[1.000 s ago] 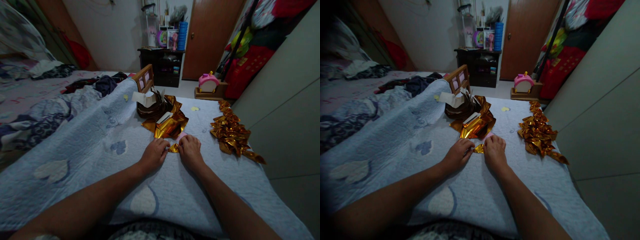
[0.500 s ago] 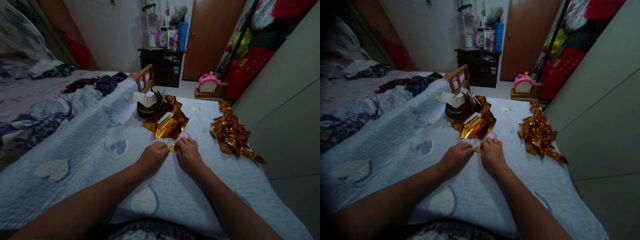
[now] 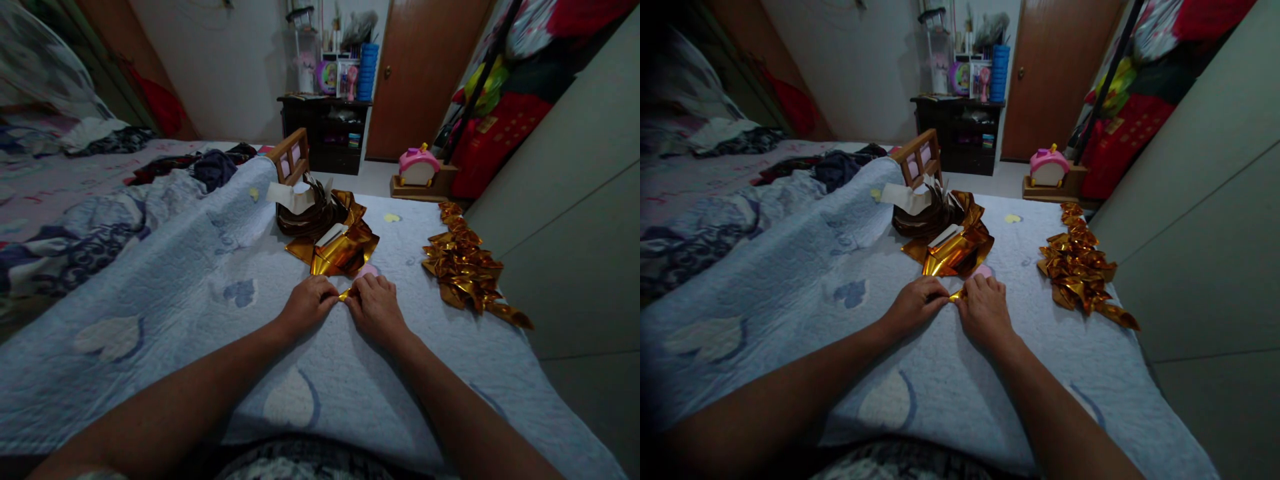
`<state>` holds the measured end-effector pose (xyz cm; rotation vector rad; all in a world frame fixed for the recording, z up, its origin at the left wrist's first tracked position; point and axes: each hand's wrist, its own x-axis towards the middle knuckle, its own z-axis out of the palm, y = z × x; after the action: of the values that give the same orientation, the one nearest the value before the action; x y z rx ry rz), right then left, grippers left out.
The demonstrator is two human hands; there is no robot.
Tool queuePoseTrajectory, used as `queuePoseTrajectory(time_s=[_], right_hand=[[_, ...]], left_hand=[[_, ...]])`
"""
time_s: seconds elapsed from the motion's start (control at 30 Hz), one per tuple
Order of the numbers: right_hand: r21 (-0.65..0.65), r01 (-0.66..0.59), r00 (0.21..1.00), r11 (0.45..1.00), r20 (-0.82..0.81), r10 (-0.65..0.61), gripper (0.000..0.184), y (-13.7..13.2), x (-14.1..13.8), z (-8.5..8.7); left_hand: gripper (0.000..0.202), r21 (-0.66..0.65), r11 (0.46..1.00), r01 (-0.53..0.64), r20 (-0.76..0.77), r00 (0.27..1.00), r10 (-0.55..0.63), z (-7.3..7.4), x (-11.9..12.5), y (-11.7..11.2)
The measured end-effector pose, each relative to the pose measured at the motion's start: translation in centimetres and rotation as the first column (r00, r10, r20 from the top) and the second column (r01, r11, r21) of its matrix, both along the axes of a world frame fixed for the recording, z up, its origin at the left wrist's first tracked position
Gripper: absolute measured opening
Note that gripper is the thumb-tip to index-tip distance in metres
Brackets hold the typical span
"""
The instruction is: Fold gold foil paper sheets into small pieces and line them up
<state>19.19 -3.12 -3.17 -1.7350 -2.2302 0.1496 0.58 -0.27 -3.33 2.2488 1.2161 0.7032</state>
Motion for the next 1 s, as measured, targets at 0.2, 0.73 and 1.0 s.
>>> queuePoseTrajectory(time_s=[0.2, 0.73, 1.0], right_hand=[[0.008, 0.01, 1.0, 1.0, 0.029, -0.011, 0.012, -0.1, -0.2, 0.1], [0.009, 0.014, 0.998, 1.0, 0.063, -0.014, 0.012, -0.2, -0.3, 0.1], [0.015, 0.011, 0.998, 1.0, 0.058, -0.012, 0.012, -0.1, -0.2, -0.3]], left_hand=[[0.012, 0.033, 0.999, -0.008, -0.024, 1.0, 0.008, -0.1, 0.4, 0.2], [0.015, 0.026, 0.992, -0.125, -0.314, 0.941, 0.127, 0.5, 1.3, 0.0], [0.013, 0.042, 0.989, -0.145, -0.325, 0.934, 0.15, 0.2, 1.4, 0.1]])
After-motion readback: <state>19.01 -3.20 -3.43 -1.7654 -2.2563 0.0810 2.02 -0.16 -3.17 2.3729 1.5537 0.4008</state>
